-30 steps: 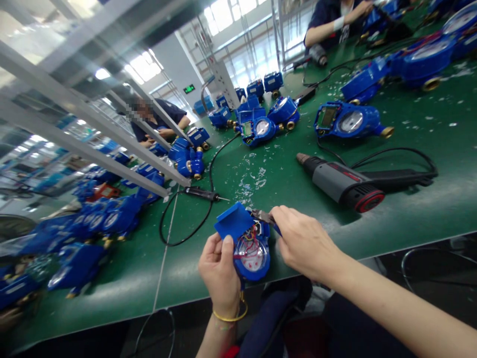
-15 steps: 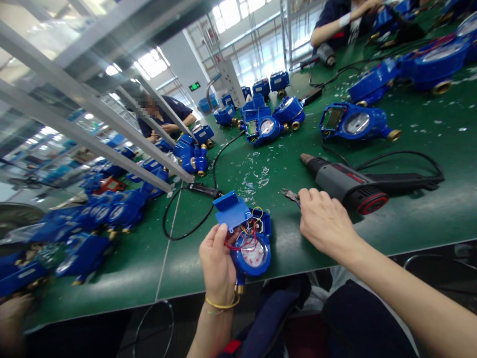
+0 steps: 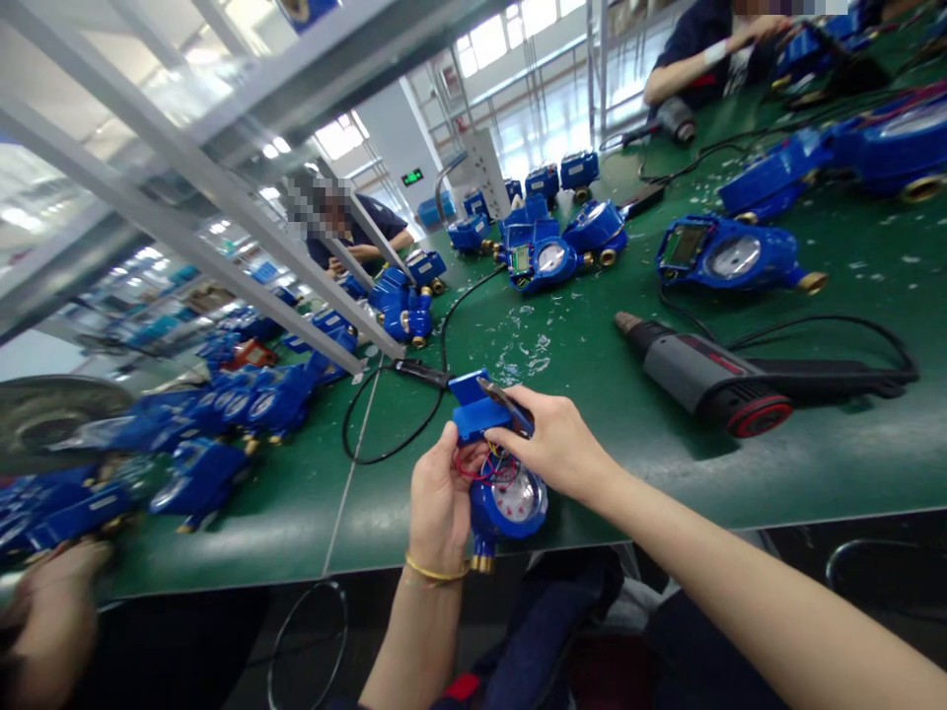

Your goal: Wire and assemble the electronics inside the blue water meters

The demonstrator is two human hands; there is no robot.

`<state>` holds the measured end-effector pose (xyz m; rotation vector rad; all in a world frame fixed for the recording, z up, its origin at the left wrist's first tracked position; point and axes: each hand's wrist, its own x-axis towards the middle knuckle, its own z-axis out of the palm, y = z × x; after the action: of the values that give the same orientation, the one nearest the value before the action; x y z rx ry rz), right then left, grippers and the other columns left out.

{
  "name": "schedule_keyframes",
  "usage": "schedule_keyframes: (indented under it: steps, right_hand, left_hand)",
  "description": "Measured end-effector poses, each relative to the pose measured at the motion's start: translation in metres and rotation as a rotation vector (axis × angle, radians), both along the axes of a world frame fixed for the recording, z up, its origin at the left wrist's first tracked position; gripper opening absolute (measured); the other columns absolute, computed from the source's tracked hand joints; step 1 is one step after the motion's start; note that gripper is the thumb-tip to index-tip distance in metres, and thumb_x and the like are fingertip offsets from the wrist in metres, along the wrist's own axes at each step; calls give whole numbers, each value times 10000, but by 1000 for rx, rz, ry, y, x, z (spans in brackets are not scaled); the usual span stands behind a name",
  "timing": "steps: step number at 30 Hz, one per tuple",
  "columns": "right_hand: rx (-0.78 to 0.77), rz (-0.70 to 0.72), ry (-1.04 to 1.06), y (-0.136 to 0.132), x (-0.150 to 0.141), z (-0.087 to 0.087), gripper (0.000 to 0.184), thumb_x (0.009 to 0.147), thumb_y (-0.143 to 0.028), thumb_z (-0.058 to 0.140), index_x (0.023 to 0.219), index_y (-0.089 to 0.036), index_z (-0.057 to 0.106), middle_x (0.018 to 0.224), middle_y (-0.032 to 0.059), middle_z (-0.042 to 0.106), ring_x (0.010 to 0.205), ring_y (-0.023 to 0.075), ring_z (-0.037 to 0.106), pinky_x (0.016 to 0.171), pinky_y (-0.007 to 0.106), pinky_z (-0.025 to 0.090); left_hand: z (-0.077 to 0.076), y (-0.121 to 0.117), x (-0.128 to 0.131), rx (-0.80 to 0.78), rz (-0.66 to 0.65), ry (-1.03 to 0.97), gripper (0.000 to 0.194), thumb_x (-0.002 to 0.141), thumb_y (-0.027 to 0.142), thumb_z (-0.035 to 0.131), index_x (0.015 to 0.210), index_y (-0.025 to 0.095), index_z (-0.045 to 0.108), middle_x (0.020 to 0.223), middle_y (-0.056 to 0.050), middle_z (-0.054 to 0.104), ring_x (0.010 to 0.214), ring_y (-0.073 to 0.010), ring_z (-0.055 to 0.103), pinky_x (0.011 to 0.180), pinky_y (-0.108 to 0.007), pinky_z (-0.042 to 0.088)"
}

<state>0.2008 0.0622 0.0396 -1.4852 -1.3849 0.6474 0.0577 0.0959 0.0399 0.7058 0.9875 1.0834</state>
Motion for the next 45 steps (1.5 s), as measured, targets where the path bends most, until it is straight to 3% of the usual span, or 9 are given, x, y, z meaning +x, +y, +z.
schedule_keyframes:
  steps: [6,11,15,18,26,30,34,39,45]
  right_hand:
    - [73,-31,184,5,4,-11,310,805,-357,679,1064,-187,671,966,34,711,840,174,662,790,294,518]
    - [122,133,289,13,10,-12,337,777,-368,712,1051,-173,687,958,48,710,866,179,667,814,302,537]
    - [136,300,271,20,7,-4,240,789,-297,688,989,-166,702,949,51,712,874,183,664,834,311,532]
    - [135,396,258,24,4,4,233,802,-250,654,1015,-166,696,964,50,706,884,180,658,847,310,523]
    - [102,513,167,24,8,15,191,799,-254,648,963,-159,673,890,32,672,820,158,615,791,294,499]
    - [92,467,198,19,10,9,156,805,-236,637,940,-159,649,879,25,663,826,151,615,807,288,493]
    - [112,437,188,15,10,5,103,814,-224,630,895,-160,627,841,10,642,801,135,599,774,263,480]
    - [96,445,177,12,6,1,80,817,-206,615,882,-160,613,827,6,627,775,130,582,751,262,473]
    - [83,443,231,4,4,1,153,818,-285,639,892,-159,595,822,8,602,745,129,553,723,262,466]
  left_hand:
    - [4,1,-7,72,-93,70,374,676,425,809,844,112,693,767,-40,713,654,-101,646,662,-209,517]
    - [6,8,-30,344,-216,566,365,739,472,737,692,136,600,608,38,549,552,-64,469,541,-185,373]
    - [15,22,-48,476,-217,813,496,696,463,780,1033,161,577,737,35,596,598,-87,525,572,-203,411]
    - [33,42,-61,627,-304,952,440,763,516,711,1005,170,583,717,24,602,617,-114,558,583,-223,428]
    - [78,80,-68,1236,-821,1758,495,919,541,509,641,153,641,664,-35,603,619,-146,567,568,-261,338]
    - [76,69,-64,1391,-716,1863,460,991,467,382,899,151,704,801,-67,665,718,-182,636,596,-271,390]
    - [73,56,-67,1446,-547,1571,288,972,363,499,1138,192,660,872,-33,693,739,-139,641,656,-235,441]
    - [76,46,-69,1414,-407,1584,231,883,391,641,780,186,664,684,11,654,604,-123,594,570,-237,377]
    - [77,31,-66,1462,-356,1723,424,960,491,468,710,187,626,663,-12,618,597,-123,565,583,-257,347]
